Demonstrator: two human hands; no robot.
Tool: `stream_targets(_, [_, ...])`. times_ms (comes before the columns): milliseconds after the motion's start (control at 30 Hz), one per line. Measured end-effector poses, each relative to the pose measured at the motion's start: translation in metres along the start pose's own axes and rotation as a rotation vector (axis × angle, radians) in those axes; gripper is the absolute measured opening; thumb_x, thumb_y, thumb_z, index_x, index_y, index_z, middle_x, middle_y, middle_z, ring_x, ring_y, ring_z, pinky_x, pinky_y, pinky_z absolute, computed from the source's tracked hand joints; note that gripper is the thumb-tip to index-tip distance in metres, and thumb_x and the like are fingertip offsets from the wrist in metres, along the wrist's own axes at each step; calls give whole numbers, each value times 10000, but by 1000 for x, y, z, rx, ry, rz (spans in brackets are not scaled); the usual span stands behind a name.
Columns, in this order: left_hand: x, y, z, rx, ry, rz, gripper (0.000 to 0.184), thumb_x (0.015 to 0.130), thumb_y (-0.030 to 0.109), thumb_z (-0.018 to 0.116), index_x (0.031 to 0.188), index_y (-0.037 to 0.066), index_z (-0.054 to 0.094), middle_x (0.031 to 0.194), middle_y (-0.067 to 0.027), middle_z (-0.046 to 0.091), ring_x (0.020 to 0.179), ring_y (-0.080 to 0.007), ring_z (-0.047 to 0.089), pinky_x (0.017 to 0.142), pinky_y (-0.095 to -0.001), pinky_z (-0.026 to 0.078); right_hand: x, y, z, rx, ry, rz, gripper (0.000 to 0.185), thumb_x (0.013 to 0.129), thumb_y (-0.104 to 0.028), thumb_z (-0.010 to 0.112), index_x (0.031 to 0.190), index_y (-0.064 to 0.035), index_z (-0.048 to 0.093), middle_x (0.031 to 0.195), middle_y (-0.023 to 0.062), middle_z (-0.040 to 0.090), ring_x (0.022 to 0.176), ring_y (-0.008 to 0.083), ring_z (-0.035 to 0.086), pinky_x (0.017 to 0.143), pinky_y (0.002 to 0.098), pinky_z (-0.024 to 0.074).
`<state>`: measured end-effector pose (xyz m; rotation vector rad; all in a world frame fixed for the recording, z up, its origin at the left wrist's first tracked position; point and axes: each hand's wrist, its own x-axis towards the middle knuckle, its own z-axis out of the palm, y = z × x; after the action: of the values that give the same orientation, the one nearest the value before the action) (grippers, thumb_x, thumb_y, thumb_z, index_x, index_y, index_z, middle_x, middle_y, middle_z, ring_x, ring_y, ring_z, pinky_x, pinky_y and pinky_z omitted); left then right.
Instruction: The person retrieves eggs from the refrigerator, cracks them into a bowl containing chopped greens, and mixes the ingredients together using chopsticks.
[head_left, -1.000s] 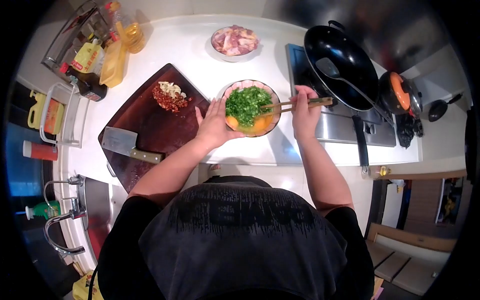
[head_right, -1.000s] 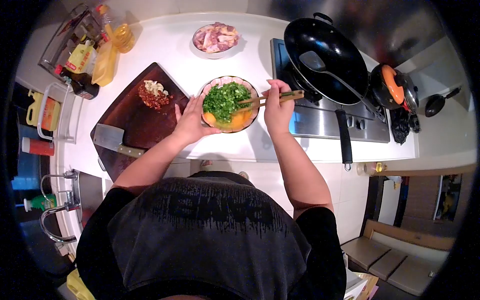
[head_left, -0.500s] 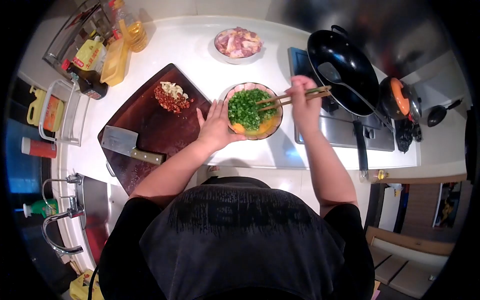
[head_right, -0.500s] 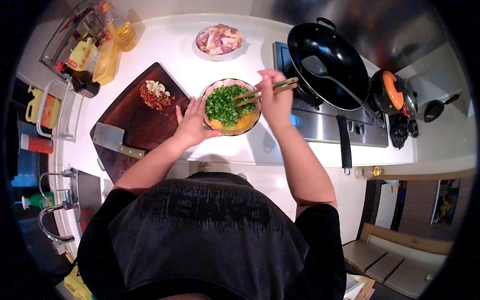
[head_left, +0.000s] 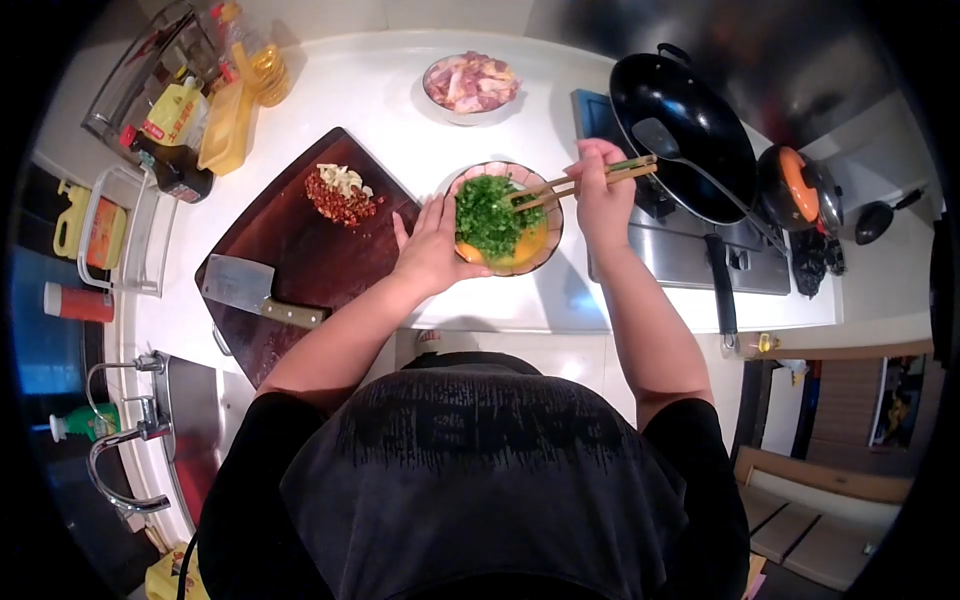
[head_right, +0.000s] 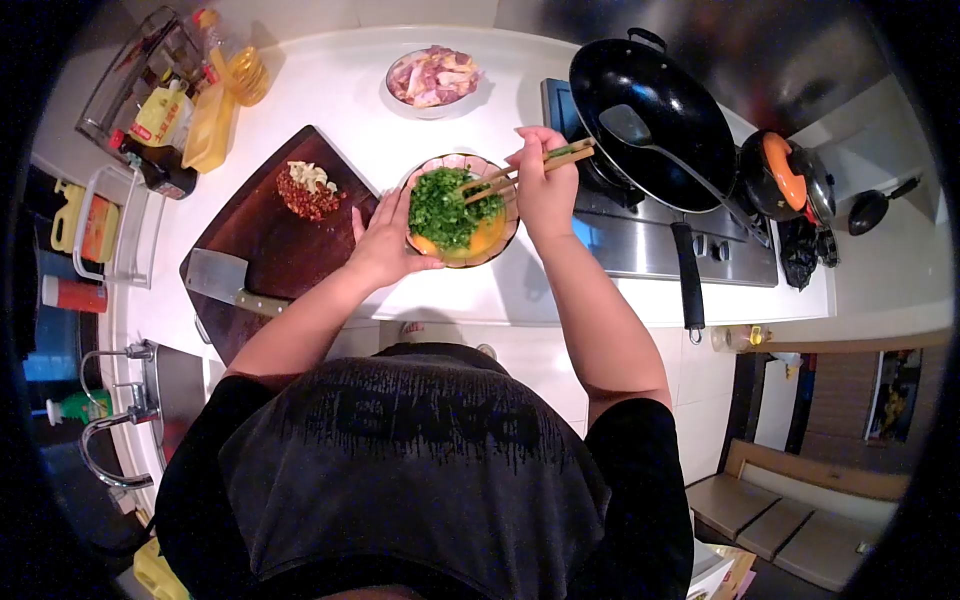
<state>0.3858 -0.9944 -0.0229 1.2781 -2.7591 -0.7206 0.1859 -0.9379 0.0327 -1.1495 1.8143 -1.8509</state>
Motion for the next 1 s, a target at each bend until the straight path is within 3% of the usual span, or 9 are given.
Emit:
stream_targets(67, [-1,1,-1,-2,3,0,1152,574,563,698,1360,-33,104,1409,-202,170,1333,-294,109,1013,-591,-10,-2,-15,4,-4,-16,-56,166,906,-166,449,928,-23,531,636,27,559,499,30,419,450,173,317])
stream_targets(200, [1,0,1,8,-4,-9,1162,568,569,699,1361,-32,99,1411,-200,170,1334,-291,105,1012,-592,-15,-15,-10,15,-47,-144,-93,152,891,-146,471,923,-23,555,664,34,559,623,97,551,568,234,437])
stream_targets(367, [2,-1,-1,20,-46,-38,1163,566,576,697,1362,-27,100,1412,-196,173,1334,-292,109,1013,-591,-20,-13,4,6,-298,-168,-185,123,869,-109,496,913,-24,573,643,74,583,596,149,594,546,273,460])
stream_targets(500, [1,2,-2,20,-27,-40,1148,560,543,719,1362,-16,117,1402,-190,201,1331,-279,131,1022,-577,0,-15,-40,14,-66,-170,-145,135,891,-116,475,942,-20,557,709,20,563,661,81,535,608,219,437])
stream_targets(733, [3,1,-3,23,-51,-33,1148,570,567,697,1363,-17,108,1407,-185,197,1332,-279,126,1018,-586,-20,-27,7,23,-93,-203,-107,128,875,-101,485,920,-18,572,679,52,573,635,111,557,585,245,448])
stream_targets(900, [2,-1,-1,15,-34,-27,1156,559,570,702,1365,-10,110,1400,-185,214,1331,-277,135,1018,-587,-18,-29,-33,16,-34,-228,-138,126,872,-100,486,913,-13,568,701,47,583,625,125,562,587,254,452])
stream_targets(1000, [2,1,-6,8,-50,-27,1161,553,565,710,1366,-5,109,1400,-185,214,1331,-277,135,1019,-586,-12,-42,-30,24,-18,-398,-129,129,874,-97,483,919,-12,569,732,47,589,624,128,563,584,251,451])
